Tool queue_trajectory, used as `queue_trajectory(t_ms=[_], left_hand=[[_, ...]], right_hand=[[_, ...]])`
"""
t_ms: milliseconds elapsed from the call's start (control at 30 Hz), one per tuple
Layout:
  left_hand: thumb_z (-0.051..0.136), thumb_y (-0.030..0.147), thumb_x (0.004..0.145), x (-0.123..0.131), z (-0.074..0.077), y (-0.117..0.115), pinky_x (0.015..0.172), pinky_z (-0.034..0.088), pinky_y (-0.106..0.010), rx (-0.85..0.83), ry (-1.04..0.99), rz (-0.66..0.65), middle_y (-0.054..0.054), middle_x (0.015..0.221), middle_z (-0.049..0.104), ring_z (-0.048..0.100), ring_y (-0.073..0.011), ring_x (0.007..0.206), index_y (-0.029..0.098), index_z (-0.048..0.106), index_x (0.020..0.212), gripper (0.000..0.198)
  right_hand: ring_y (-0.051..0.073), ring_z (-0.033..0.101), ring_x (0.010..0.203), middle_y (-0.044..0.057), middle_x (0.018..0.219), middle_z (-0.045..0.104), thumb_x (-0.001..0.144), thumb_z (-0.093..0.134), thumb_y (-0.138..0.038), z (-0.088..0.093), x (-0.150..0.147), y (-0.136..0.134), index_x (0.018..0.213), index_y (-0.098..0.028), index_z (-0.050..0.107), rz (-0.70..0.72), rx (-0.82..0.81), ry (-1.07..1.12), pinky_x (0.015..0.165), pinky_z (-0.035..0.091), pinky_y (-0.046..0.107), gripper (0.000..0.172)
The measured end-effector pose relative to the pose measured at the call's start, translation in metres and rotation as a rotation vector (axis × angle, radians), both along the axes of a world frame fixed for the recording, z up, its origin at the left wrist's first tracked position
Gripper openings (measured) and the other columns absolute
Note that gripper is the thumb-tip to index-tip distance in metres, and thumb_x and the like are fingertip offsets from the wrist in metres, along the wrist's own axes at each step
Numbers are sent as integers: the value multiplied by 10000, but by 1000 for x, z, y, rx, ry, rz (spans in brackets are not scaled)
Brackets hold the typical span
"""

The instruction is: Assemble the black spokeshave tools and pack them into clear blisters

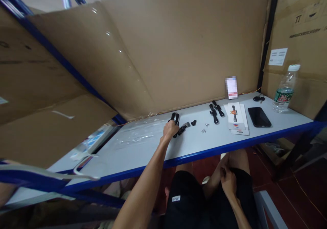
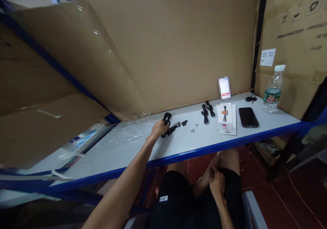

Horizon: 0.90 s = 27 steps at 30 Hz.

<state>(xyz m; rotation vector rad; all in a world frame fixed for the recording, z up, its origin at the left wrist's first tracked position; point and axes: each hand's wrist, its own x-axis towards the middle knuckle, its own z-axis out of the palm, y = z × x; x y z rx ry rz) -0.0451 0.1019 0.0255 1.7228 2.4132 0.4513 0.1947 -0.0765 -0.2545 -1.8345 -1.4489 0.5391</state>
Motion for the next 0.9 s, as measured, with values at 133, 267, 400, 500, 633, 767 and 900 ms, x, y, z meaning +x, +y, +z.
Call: queue_trajectory(t_ms=[133,267,400,500,633,767,900], left_hand=[[646,129,752,-3,1,4,791,491,-379,96,-89,6,-279,1062,731,681,-406,1096,120,721,907,172],[561,200,855,-10,4,-7,716,498,-351,214,-239,20,-233,897,729,719,-353,964,140,658,857,114],[424,275,935,-13,-6,-47,485,447,-261,302,-772,-97,-75,729,669,624,-173,513,176,538,919,152],[565,365,860,-5,-17,-82,339,273,-193,291,-1325,-254,5,624,587,425,-92,354,201,474,848,188],[645,323,801,14,-19,-101,318,191,-167,239,-1538,-278,39,570,539,319,-54,331,183,503,872,211],[636,303,806,26,-14,-98,325,199,-172,244,-1630,-289,37,572,538,342,-60,343,156,546,965,234],[673,303,773,30,-17,-98,340,244,-166,230,-1677,-326,29,596,562,405,-68,377,181,516,918,246]], right_hand=[[277,762,769,148,831,785,961,403,-348,-3,1,1,1089,-157,760,1,18,13,672,515,291,425],[306,765,781,176,856,784,940,402,-417,-7,4,3,1038,-150,768,-7,102,103,652,527,316,463],[311,761,745,182,860,784,938,431,-547,8,6,-1,948,-153,755,-118,262,240,624,540,327,510],[271,745,688,140,779,775,946,490,-558,46,0,-12,874,-161,726,-237,429,270,605,535,300,467],[189,707,663,73,742,746,979,548,-447,127,-12,-31,869,-175,710,-115,661,232,653,519,249,335],[152,599,558,16,646,671,970,578,-414,210,-7,-18,841,-185,692,8,686,79,589,450,244,287],[180,632,661,16,709,686,967,547,-323,257,-1,35,860,-200,673,104,502,-146,683,446,272,207]])
